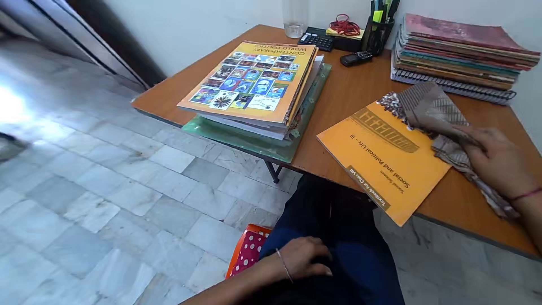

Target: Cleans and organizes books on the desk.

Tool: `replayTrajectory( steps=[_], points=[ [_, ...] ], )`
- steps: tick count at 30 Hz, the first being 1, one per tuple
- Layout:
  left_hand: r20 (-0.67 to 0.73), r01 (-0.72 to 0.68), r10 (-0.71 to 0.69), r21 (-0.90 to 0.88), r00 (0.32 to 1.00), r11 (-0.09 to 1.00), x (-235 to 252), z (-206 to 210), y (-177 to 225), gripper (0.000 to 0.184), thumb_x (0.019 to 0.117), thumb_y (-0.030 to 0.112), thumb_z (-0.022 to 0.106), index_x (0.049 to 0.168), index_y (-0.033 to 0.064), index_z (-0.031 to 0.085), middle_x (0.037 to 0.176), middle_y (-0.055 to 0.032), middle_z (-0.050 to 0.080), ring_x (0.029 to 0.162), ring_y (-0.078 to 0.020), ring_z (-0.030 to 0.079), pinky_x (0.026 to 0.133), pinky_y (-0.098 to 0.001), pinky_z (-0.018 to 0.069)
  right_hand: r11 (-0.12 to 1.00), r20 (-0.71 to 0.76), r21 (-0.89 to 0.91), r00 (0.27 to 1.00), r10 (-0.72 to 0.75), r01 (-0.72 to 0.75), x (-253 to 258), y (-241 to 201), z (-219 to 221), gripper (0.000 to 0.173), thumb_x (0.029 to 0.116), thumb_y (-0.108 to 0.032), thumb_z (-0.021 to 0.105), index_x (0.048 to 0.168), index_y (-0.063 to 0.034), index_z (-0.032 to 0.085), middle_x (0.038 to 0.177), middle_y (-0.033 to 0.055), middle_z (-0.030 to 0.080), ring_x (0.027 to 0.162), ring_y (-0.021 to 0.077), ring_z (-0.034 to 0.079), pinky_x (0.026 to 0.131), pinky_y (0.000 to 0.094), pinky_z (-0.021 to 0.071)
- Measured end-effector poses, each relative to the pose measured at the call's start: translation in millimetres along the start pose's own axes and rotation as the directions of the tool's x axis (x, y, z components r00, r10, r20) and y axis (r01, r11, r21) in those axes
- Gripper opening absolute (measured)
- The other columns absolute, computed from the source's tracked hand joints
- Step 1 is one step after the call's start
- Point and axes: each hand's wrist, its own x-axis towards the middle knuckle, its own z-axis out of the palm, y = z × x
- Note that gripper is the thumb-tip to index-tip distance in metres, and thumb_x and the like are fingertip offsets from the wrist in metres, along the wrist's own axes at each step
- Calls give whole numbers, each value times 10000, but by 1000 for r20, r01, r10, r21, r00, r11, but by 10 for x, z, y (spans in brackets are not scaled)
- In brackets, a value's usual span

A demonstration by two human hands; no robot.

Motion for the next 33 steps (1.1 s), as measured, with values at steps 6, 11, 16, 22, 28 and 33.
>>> replayTrajectory(
  steps=[6,11,16,22,28,33],
  points=[
    [188,-180,183,-34,965,983,376,280,378,297,1077,166,528,1142,-85,672,1048,-293,698,1044,-464,683,903,-645,511,1000,-28,11,1000,14,-13,-18,14,22,390,1038,-11,463,1392,-47,624,1270,333,586,1131,538,575,892,714,429],
    [-122,-246,224,-223,967,943,730,-27,711,301,1081,91,471,1127,-161,629,1013,-305,668,952,-379,666,899,-495,517,1000,-29,14,1000,6,-5,-15,44,16,383,1049,-37,458,1398,-44,617,1295,341,579,1182,546,555,933,722,412],
    [26,-130,130,30,991,991,937,107,767,335,1112,187,441,1234,-80,603,1070,-301,687,1045,-473,683,903,-639,510,999,-26,31,999,46,-45,-37,9,6,379,1058,-76,456,1403,-33,607,1298,356,569,1200,539,546,975,691,397],
    [-375,-130,152,83,915,988,193,179,167,302,1034,225,580,1125,-38,698,1174,-211,703,1165,-353,666,1014,-520,523,997,-27,49,998,53,-52,-25,-14,-1,377,1055,-87,472,1403,-50,614,1314,341,574,1198,524,560,963,681,412],
    [-474,541,-589,-249,655,803,-710,19,-1268,377,1076,177,519,1332,-88,598,1352,-315,595,1267,-476,571,1097,-601,414,998,-15,39,999,47,-46,-2,25,15,378,1059,-94,475,1410,-78,614,1301,333,571,1177,509,565,944,670,422],
    [-62,716,-714,62,698,695,-631,-13,-1760,506,1094,382,472,1485,68,533,1584,-173,453,1531,-438,268,1194,-672,207,999,19,23,999,41,-41,17,6,-13,384,1054,-77,463,1407,-84,617,1282,333,572,1140,525,572,898,691,433]
  ],
)
